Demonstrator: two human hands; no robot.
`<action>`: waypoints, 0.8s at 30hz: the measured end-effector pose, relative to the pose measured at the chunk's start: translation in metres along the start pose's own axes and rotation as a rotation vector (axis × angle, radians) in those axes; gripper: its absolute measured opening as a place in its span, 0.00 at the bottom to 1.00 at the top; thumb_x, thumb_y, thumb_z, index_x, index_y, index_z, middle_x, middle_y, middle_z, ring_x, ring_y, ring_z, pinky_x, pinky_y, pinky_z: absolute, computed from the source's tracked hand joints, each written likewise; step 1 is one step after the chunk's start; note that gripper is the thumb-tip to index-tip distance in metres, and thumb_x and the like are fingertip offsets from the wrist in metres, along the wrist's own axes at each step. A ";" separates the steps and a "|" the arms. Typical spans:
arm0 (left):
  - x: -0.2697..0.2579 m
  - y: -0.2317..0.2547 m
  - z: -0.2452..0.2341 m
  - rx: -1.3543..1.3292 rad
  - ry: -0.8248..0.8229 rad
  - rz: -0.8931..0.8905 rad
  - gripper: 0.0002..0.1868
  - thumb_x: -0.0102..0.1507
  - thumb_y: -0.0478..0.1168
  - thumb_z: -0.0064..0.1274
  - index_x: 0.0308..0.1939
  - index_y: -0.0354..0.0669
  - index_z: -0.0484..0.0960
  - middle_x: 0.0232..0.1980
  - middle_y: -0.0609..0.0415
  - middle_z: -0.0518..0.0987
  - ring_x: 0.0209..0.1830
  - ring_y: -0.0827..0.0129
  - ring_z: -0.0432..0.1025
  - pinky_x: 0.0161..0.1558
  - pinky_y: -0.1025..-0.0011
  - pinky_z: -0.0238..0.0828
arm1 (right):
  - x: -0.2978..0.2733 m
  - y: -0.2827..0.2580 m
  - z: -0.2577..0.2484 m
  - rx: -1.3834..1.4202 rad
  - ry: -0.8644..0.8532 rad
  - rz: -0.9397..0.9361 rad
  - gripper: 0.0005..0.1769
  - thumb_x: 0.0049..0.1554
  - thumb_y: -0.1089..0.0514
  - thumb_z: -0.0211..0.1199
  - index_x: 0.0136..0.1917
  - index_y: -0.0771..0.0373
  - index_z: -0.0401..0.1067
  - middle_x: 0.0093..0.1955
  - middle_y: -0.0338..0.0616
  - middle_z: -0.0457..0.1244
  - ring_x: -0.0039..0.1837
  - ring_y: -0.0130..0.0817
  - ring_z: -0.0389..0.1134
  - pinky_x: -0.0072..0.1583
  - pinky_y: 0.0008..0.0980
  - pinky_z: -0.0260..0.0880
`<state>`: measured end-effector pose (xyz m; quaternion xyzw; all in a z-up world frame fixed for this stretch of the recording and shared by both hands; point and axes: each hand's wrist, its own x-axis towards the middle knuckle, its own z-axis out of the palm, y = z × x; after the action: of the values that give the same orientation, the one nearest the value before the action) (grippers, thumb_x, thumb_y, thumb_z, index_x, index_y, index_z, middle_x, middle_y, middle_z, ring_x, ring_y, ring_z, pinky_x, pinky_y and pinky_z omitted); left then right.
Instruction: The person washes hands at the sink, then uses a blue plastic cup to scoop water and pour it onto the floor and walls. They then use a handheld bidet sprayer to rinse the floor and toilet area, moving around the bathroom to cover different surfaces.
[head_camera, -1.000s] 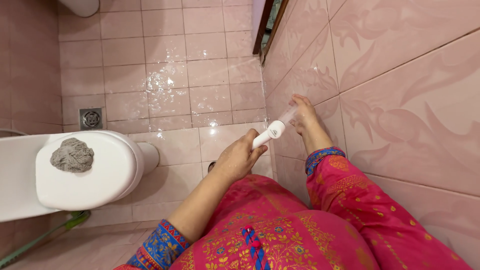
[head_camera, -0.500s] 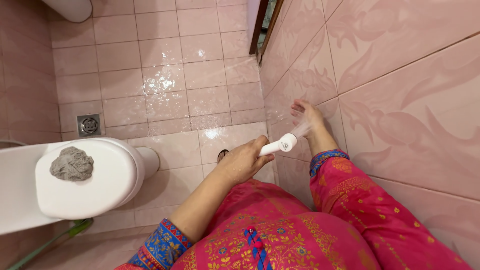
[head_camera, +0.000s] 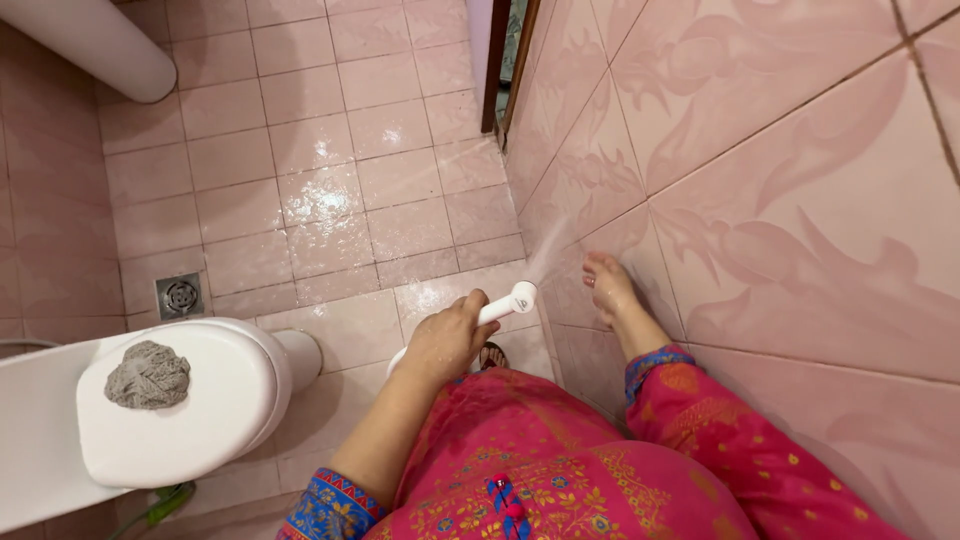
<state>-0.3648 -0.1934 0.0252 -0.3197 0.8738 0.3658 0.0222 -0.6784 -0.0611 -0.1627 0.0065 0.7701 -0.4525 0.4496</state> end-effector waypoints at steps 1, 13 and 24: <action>-0.001 -0.002 0.001 0.007 0.023 -0.002 0.16 0.67 0.52 0.51 0.46 0.46 0.68 0.42 0.47 0.80 0.40 0.46 0.76 0.40 0.51 0.72 | -0.006 0.006 0.001 -0.029 -0.003 -0.008 0.26 0.59 0.44 0.56 0.70 0.46 0.65 0.67 0.35 0.63 0.67 0.36 0.62 0.67 0.62 0.55; -0.013 -0.021 0.033 0.102 0.091 -0.070 0.18 0.67 0.52 0.52 0.47 0.45 0.66 0.42 0.46 0.79 0.38 0.47 0.77 0.38 0.52 0.74 | -0.032 0.017 -0.022 -0.132 -0.086 -0.131 0.30 0.60 0.43 0.56 0.73 0.52 0.62 0.71 0.41 0.62 0.69 0.39 0.63 0.70 0.55 0.54; 0.003 -0.022 0.030 0.135 0.068 -0.123 0.17 0.68 0.52 0.50 0.48 0.45 0.65 0.43 0.48 0.79 0.39 0.47 0.77 0.39 0.51 0.74 | -0.039 0.017 -0.025 -0.151 -0.050 -0.034 0.30 0.60 0.43 0.55 0.73 0.49 0.62 0.73 0.39 0.60 0.69 0.38 0.62 0.68 0.59 0.54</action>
<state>-0.3604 -0.1867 -0.0115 -0.3827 0.8755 0.2929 0.0366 -0.6652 -0.0181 -0.1425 -0.0516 0.7905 -0.4007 0.4603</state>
